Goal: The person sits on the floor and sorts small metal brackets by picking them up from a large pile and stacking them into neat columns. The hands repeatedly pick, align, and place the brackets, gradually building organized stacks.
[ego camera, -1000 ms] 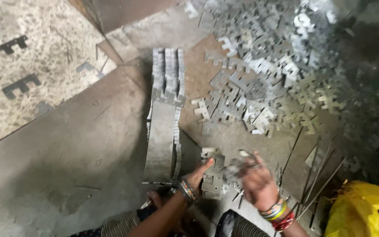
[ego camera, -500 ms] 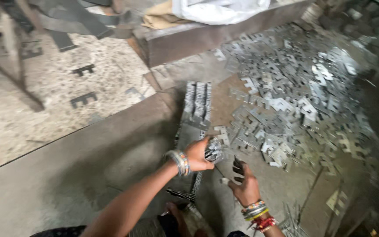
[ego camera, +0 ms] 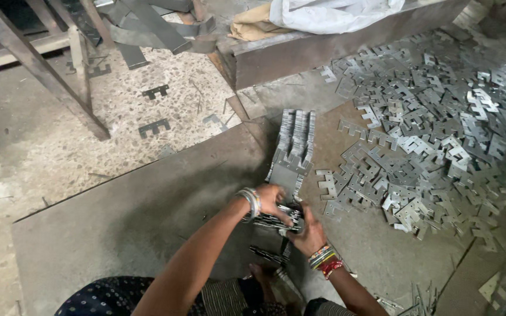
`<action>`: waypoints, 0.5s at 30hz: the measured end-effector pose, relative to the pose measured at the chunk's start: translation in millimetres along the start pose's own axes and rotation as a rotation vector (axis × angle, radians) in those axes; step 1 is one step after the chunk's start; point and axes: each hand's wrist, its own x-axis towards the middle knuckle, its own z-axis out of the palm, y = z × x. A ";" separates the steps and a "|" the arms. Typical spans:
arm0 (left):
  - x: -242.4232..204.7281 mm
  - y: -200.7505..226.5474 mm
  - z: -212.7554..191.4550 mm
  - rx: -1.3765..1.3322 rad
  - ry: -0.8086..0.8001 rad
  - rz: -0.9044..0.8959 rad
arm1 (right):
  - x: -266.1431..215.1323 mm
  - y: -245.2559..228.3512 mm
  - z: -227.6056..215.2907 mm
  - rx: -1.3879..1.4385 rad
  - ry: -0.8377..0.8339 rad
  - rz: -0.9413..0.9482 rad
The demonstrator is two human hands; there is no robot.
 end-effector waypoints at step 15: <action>-16.9 -17.1 38.8 -1.387 0.405 -0.059 | 11.3 -1.6 24.6 0.352 0.143 0.069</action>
